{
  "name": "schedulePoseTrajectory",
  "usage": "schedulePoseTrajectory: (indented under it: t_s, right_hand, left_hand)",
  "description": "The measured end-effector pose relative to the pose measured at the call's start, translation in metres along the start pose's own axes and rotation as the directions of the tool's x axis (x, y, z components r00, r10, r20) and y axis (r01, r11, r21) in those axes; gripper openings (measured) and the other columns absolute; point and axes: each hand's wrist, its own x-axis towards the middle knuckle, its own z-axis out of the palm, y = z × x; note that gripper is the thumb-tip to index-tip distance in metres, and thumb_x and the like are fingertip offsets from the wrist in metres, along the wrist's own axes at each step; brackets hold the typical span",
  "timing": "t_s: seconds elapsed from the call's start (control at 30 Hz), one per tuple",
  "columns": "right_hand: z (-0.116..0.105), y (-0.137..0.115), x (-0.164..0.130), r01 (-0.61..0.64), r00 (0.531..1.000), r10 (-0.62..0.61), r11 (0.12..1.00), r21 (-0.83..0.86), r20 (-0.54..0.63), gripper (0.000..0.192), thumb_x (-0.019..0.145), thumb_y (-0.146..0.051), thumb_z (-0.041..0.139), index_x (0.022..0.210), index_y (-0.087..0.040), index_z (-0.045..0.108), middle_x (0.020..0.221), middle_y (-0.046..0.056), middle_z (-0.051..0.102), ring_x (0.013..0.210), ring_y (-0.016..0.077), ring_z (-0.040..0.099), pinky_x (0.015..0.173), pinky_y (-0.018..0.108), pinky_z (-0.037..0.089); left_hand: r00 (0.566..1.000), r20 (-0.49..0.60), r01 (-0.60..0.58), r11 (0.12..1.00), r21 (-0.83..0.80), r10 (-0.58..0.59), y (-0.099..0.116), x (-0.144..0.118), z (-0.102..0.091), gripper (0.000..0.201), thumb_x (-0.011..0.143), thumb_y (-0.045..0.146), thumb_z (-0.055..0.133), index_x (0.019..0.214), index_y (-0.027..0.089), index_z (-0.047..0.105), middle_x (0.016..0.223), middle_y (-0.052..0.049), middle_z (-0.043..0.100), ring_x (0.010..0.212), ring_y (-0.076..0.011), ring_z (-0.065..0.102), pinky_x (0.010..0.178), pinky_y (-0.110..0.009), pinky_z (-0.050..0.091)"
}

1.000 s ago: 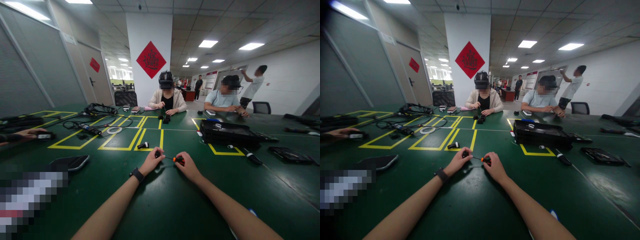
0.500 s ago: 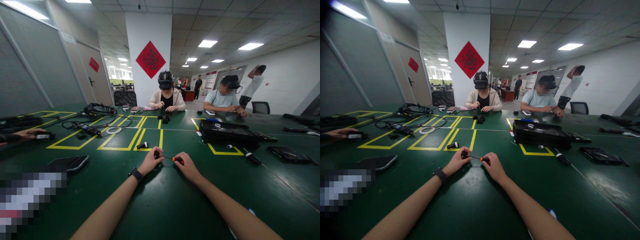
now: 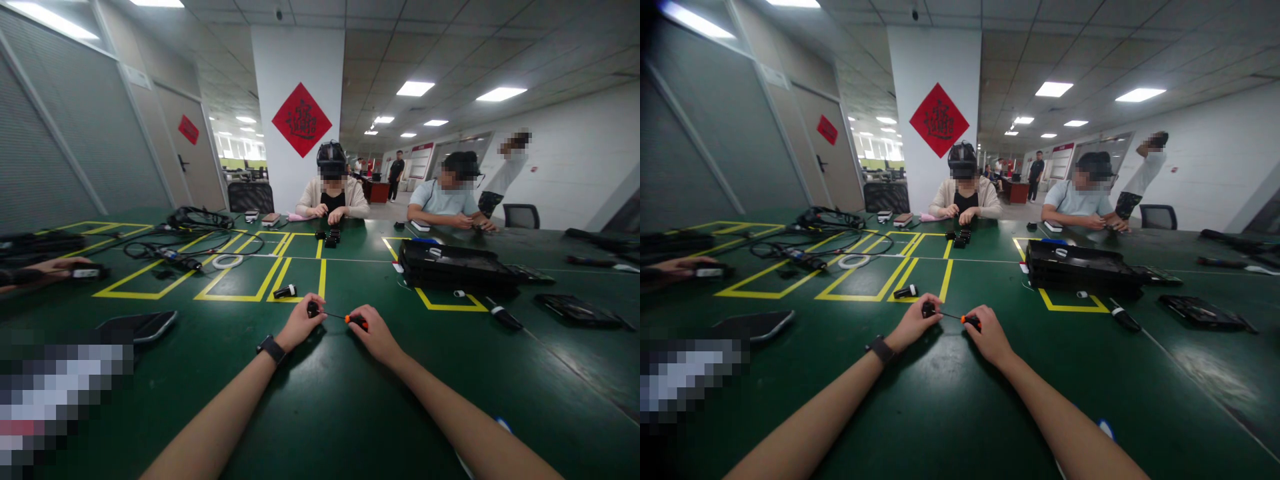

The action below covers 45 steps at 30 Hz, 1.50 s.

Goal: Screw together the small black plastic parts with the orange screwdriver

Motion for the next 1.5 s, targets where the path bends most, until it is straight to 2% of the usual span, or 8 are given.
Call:
schedulePoseTrajectory:
  t_s: [0.4, 0.63, 0.93, 1.1, 1.27, 1.37, 1.5]
  right_hand:
    - [0.0005, 0.0023, 0.0004, 0.002, 1.000, -0.002, 1.000, -0.007, 0.006, 0.013, 0.078, -0.023, 0.052, 0.089, -0.019, 0.058, 0.090, 0.004, 0.055, 0.088, 0.0169, 0.049, 0.081, 0.032, 0.038]
    - [-0.0008, 0.0009, -0.0007, 0.002, 1.000, -0.002, 1.000, -0.004, 0.013, 0.013, 0.079, -0.024, 0.052, 0.089, -0.019, 0.058, 0.091, 0.004, 0.055, 0.088, 0.0165, 0.049, 0.081, 0.031, 0.039]
    - [-0.0001, 0.0026, 0.0017, -0.028, 0.999, 0.028, 1.000, -0.005, 0.024, 0.020, 0.084, -0.022, 0.041, 0.085, -0.017, 0.061, 0.088, 0.005, 0.056, 0.087, 0.0164, 0.049, 0.082, 0.031, 0.037]
    - [0.0011, 0.0026, 0.0010, 0.007, 1.000, -0.007, 1.000, -0.010, 0.008, 0.013, 0.079, -0.018, 0.048, 0.088, -0.018, 0.058, 0.090, 0.004, 0.055, 0.088, 0.0163, 0.048, 0.082, 0.030, 0.038]
    - [0.0018, 0.0010, -0.0001, -0.011, 1.000, 0.011, 1.000, -0.005, -0.007, 0.015, 0.075, -0.019, 0.053, 0.090, -0.019, 0.056, 0.091, 0.003, 0.054, 0.087, 0.0163, 0.048, 0.080, 0.030, 0.038]
    - [0.0018, 0.0010, 0.0003, -0.045, 0.999, 0.045, 0.999, -0.004, 0.004, 0.015, 0.080, -0.023, 0.047, 0.090, -0.018, 0.057, 0.091, 0.004, 0.055, 0.088, 0.0165, 0.049, 0.081, 0.031, 0.038]
    - [0.0020, 0.0027, 0.0011, -0.022, 0.999, 0.023, 1.000, -0.016, 0.024, 0.018, 0.083, -0.021, 0.041, 0.085, -0.018, 0.059, 0.088, 0.005, 0.055, 0.088, 0.0162, 0.048, 0.082, 0.031, 0.037]
  left_hand:
    - [1.000, 0.006, 0.014, 1.000, -0.013, -0.014, -0.0018, 0.0000, 0.0011, 0.026, 0.068, 0.022, 0.060, 0.092, 0.018, 0.052, 0.079, 0.001, 0.056, 0.074, -0.0129, 0.054, 0.073, -0.027, 0.041]
    - [0.999, -0.024, 0.025, 1.000, -0.007, -0.025, 0.0010, 0.0001, 0.0007, 0.020, 0.076, 0.033, 0.052, 0.089, 0.019, 0.053, 0.082, 0.000, 0.056, 0.078, -0.0146, 0.053, 0.076, -0.028, 0.039]
    - [1.000, -0.004, 0.020, 1.000, -0.001, -0.020, -0.0012, 0.0015, 0.0002, 0.018, 0.077, 0.032, 0.051, 0.089, 0.018, 0.052, 0.083, 0.000, 0.055, 0.079, -0.0145, 0.050, 0.076, -0.028, 0.038]
    - [1.000, -0.004, 0.019, 1.000, 0.015, -0.019, 0.0003, 0.0006, 0.0004, 0.017, 0.078, 0.032, 0.050, 0.088, 0.019, 0.052, 0.082, 0.001, 0.054, 0.078, -0.0142, 0.050, 0.075, -0.027, 0.038]
    - [1.000, -0.001, 0.015, 1.000, 0.010, -0.015, 0.0004, 0.0005, 0.0006, 0.016, 0.077, 0.029, 0.050, 0.088, 0.018, 0.053, 0.080, 0.001, 0.054, 0.076, -0.0140, 0.050, 0.074, -0.027, 0.038]
    - [1.000, -0.004, 0.018, 1.000, 0.001, -0.018, -0.0001, 0.0008, 0.0008, 0.016, 0.076, 0.029, 0.051, 0.088, 0.018, 0.053, 0.080, 0.001, 0.054, 0.076, -0.0140, 0.050, 0.074, -0.027, 0.038]
    - [1.000, -0.008, 0.024, 1.000, 0.000, -0.024, 0.0006, 0.0006, 0.0006, 0.016, 0.075, 0.028, 0.051, 0.088, 0.018, 0.054, 0.080, 0.000, 0.055, 0.076, -0.0142, 0.051, 0.074, -0.027, 0.038]
